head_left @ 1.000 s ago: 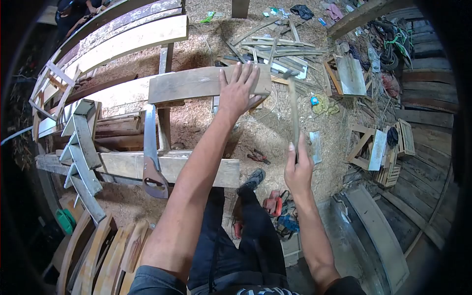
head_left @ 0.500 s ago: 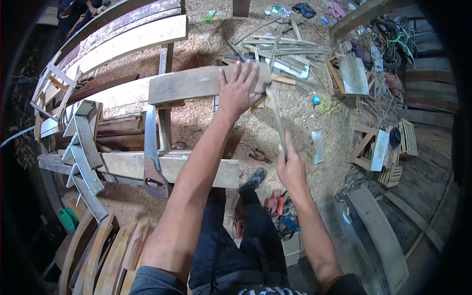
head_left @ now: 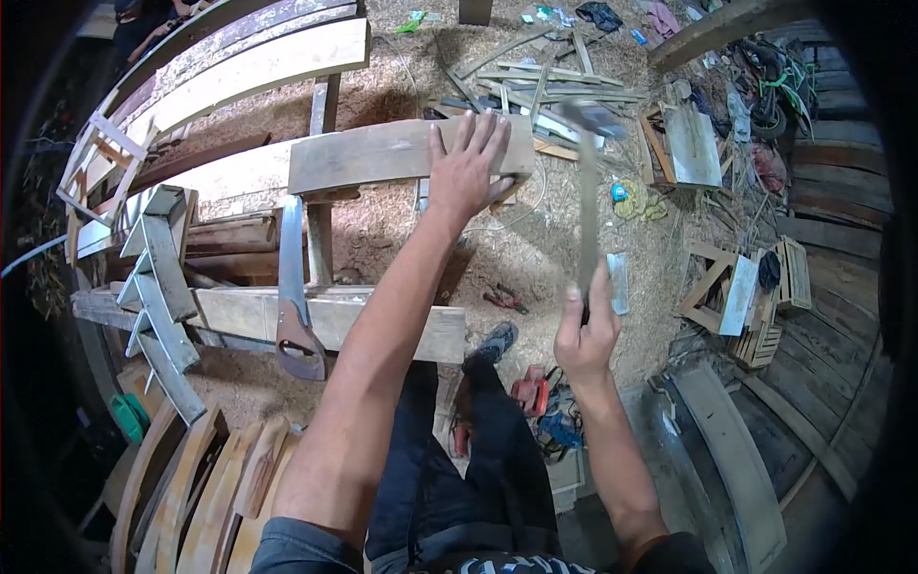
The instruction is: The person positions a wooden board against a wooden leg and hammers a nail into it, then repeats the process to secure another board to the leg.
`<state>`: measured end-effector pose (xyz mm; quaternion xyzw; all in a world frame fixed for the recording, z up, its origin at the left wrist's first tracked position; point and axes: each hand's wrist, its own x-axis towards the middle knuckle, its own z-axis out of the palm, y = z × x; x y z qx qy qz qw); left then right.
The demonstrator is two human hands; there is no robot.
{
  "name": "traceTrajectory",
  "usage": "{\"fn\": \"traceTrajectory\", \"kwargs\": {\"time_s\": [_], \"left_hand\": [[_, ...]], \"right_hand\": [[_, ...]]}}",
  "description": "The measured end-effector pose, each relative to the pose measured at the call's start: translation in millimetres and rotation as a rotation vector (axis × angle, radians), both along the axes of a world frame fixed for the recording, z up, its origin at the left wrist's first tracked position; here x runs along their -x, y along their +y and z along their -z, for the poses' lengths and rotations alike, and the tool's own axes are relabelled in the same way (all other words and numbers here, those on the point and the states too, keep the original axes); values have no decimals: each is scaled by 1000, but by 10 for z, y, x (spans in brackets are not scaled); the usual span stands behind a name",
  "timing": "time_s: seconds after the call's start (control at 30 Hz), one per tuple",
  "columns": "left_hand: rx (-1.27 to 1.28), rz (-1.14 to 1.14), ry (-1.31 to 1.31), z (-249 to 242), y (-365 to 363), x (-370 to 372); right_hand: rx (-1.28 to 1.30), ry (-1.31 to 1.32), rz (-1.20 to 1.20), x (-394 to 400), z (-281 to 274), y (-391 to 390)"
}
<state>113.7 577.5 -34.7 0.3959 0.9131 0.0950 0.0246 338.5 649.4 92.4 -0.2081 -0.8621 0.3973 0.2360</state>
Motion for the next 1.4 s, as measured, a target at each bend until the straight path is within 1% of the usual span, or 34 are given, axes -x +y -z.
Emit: {"fn": "traceTrajectory", "kwargs": {"time_s": [0.07,0.1,0.13,0.23,0.3,0.37,0.4,0.5,0.53,0.63,0.67,0.77,0.8,0.9,1.0,1.1,1.13,1.17,1.2,1.23,1.27,1.3,1.33,1.37,1.4], "left_hand": [[-15,-5,7,35,-1,-3],[-29,-10,18,7,18,19],[-27,-8,-2,-16,19,13],[-32,-6,-12,6,-14,7],[-26,-7,-2,40,-36,-17],[7,-8,13,-6,-6,11],[-12,-7,11,-39,-8,12],[2,-2,-34,-56,-52,-15],[-25,-2,-25,-32,-65,-17],[9,-9,1,-7,-41,2],[18,-10,40,2,-35,4],[12,-18,-14,-45,-31,-5],[-21,-18,-14,-23,-47,-6],[35,-27,-5,-37,-27,-10],[12,-20,-92,-68,-56,26],[-42,22,-129,-35,-78,198],[-49,50,-137,-76,-96,261],[-58,76,-148,-109,-100,306],[-163,94,-70,-70,-95,321],[-165,96,-94,-33,-89,348],[-166,100,-120,4,-90,356],[-167,106,-147,8,-90,357],[-196,106,-96,38,-74,345],[-212,104,-101,51,-60,363],[-228,100,-107,50,-49,377]], "right_hand": [[-80,-209,-41,-146,334,42],[-126,-306,-62,-146,366,81],[80,-595,-37,-177,348,137],[-114,-148,-43,-155,223,166],[65,-147,41,-163,55,63],[-23,14,31,-216,353,66],[-170,-170,-33,-120,427,108],[18,-325,7,-83,368,176],[174,-300,61,-72,248,130],[-31,-3,35,-182,407,41],[-133,-228,-22,-217,509,59],[-14,-264,-23,-206,554,128],[135,-370,47,-226,514,77],[52,-320,-41,-55,640,167],[277,-205,82,158,846,213],[813,-283,294,525,906,351],[744,-264,296,602,972,397],[798,-198,325,676,1063,412],[850,-132,353,773,1138,392],[902,-62,379,867,1200,393],[969,-132,378,930,1244,423],[1077,-79,390,994,1292,425],[1184,-24,401,1065,1342,410],[1292,30,407,1118,1379,409],[1304,-9,423,1117,1398,434]]}}
